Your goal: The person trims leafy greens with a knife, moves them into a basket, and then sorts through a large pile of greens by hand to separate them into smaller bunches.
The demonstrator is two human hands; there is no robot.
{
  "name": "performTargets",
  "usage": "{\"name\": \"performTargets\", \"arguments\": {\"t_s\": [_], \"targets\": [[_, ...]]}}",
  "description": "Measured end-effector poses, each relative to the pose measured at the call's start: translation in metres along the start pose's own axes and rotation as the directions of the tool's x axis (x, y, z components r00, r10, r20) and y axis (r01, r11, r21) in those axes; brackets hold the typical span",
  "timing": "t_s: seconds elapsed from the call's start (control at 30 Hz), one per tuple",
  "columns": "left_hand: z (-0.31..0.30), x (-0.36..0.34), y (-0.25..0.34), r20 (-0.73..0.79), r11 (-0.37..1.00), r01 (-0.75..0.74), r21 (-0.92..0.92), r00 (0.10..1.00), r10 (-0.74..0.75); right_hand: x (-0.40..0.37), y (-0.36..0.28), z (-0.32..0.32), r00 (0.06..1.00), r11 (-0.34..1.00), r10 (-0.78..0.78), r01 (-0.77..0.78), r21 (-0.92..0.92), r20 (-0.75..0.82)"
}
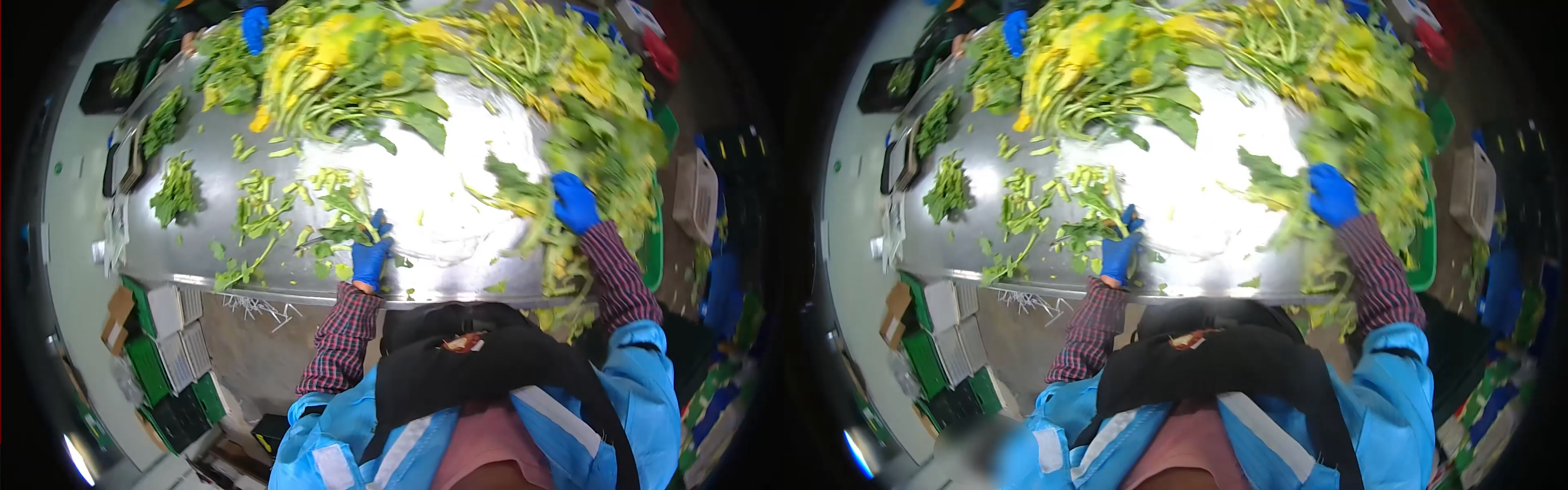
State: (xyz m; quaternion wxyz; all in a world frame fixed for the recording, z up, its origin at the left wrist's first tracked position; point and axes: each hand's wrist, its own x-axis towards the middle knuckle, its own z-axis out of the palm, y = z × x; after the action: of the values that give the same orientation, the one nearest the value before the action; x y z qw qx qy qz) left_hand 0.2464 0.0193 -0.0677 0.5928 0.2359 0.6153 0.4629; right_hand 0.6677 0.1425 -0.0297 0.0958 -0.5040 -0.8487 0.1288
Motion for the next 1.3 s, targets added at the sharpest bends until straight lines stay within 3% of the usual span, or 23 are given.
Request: {"name": "performTargets", "arguments": {"t_s": [0.07, 0.1, 0.13, 0.17, 0.23, 0.27, 0.3, 0.33, 0.37, 0.43, 0.47, 0.53, 0.57, 0.6, 0.67, 0.73, 0.77, 0.87, 1.0, 1.07, 1.13, 1.2, 1.3], "targets": [[0.003, 0.001, 0.002, -0.017, 1.0, -0.008, 0.003, 1.0, 0.008, -0.024, 0.052, -0.015, 1.0, 0.998, 0.009, -0.009, -0.069, -0.003], [0.002, 0.001, 0.003, -0.01, 1.0, 0.001, -0.015, 1.0, -0.001, -0.037, 0.075, -0.027, 0.988, 0.987, 0.139, -0.131, -0.094, 0.074], [0.003, 0.002, 0.002, -0.021, 0.999, -0.017, -0.033, 1.0, 0.017, -0.05, 0.097, -0.037, 0.963, 0.934, 0.231, -0.179, -0.309, 0.139], [0.002, 0.004, 0.001, -0.015, 0.999, -0.014, -0.047, 1.0, 0.014, -0.064, 0.132, -0.045, 0.933, 0.904, 0.288, -0.189, -0.383, 0.218], [0.002, 0.004, 0.007, 0.012, 0.999, 0.03, -0.015, 0.999, -0.03, -0.048, 0.117, -0.096, 0.763, 0.696, 0.552, -0.199, -0.69, 0.337], [0.003, 0.001, 0.016, 0.015, 1.0, 0.019, -0.021, 1.0, -0.019, -0.046, 0.128, -0.093, 0.768, 0.691, 0.551, -0.2, -0.694, 0.326], [0.004, -0.003, 0.026, 0.066, 0.997, 0.048, -0.057, 0.997, -0.044, -0.045, 0.141, -0.088, 0.876, 0.783, 0.467, -0.344, -0.518, 0.125], [0.006, -0.006, 0.038, 0.12, 0.993, 0.079, -0.091, 0.99, -0.067, -0.044, 0.148, -0.085, 0.908, 0.858, 0.404, -0.418, -0.299, -0.11], [0.01, -0.011, 0.05, 0.117, 0.994, 0.039, -0.106, 0.993, -0.026, -0.025, 0.127, -0.08, 0.95, 0.948, 0.221, -0.263, -0.181, -0.221], [0.002, -0.012, 0.066, 0.213, 0.993, 0.047, -0.111, 0.977, -0.023, 0.018, 0.039, -0.067, 0.944, 0.955, 0.277, -0.25, 0.16, -0.18], [-0.004, -0.01, 0.075, 0.294, 0.993, 0.045, -0.11, 0.956, -0.011, 0.04, -0.013, -0.057, 0.954, 0.891, 0.288, -0.233, 0.39, -0.086], [-0.015, -0.006, 0.098, 0.311, 0.992, 0.047, -0.113, 0.95, -0.01, 0.08, -0.086, -0.013, 0.968, 0.741, 0.21, -0.251, 0.623, 0.141], [-0.023, -0.004, 0.111, 0.328, 0.992, 0.015, -0.122, 0.944, 0.026, 0.1, -0.135, -0.002, 0.932, 0.606, 0.206, -0.361, 0.709, 0.298], [-0.034, 0.0, 0.121, 0.343, 0.991, -0.017, -0.135, 0.937, 0.063, 0.124, -0.17, 0.016, 0.988, 0.706, 0.056, -0.139, 0.695, 0.141], [-0.062, 0.007, 0.135, 0.358, 0.992, 0.009, -0.127, 0.933, 0.037, 0.178, -0.243, 0.02, 0.963, 0.875, -0.202, 0.259, 0.409, -0.178], [-0.095, 0.011, 0.145, 0.295, 0.995, -0.073, -0.065, 0.951, 0.089, 0.238, -0.289, 0.014, 0.963, 0.953, -0.236, 0.256, 0.161, -0.133], [-0.111, 0.013, 0.146, 0.3, 0.992, -0.039, -0.116, 0.951, 0.073, 0.268, -0.303, 0.011, 0.949, 0.962, -0.272, 0.263, -0.073, -0.16], [-0.152, 0.015, 0.152, 0.263, 0.999, -0.027, -0.046, 0.964, 0.038, 0.351, -0.304, 0.011, 0.929, 0.775, -0.349, 0.211, -0.596, -0.125], [-0.192, 0.026, 0.139, 0.18, 0.995, 0.003, -0.103, 0.983, 0.016, 0.423, -0.296, 0.006, 0.956, 0.756, -0.292, 0.255, -0.602, 0.038], [-0.197, 0.032, 0.138, 0.165, 0.987, 0.037, -0.156, 0.986, -0.011, 0.459, -0.308, 0.001, 0.926, 0.674, -0.293, 0.376, -0.636, 0.238], [-0.198, 0.04, 0.131, 0.143, 0.974, 0.086, -0.208, 0.988, -0.057, 0.486, -0.318, 0.002, 0.909, 0.634, -0.294, 0.418, -0.651, 0.296], [-0.192, 0.047, 0.136, 0.14, 0.97, 0.095, -0.223, 0.988, -0.065, 0.508, -0.321, 0.003, 0.859, 0.779, -0.232, 0.445, -0.442, 0.456], [-0.184, 0.063, 0.134, 0.22, 0.963, 0.131, -0.234, 0.972, -0.078, 0.503, -0.307, 0.008, 0.893, 0.859, -0.178, 0.346, -0.379, 0.413]]}}
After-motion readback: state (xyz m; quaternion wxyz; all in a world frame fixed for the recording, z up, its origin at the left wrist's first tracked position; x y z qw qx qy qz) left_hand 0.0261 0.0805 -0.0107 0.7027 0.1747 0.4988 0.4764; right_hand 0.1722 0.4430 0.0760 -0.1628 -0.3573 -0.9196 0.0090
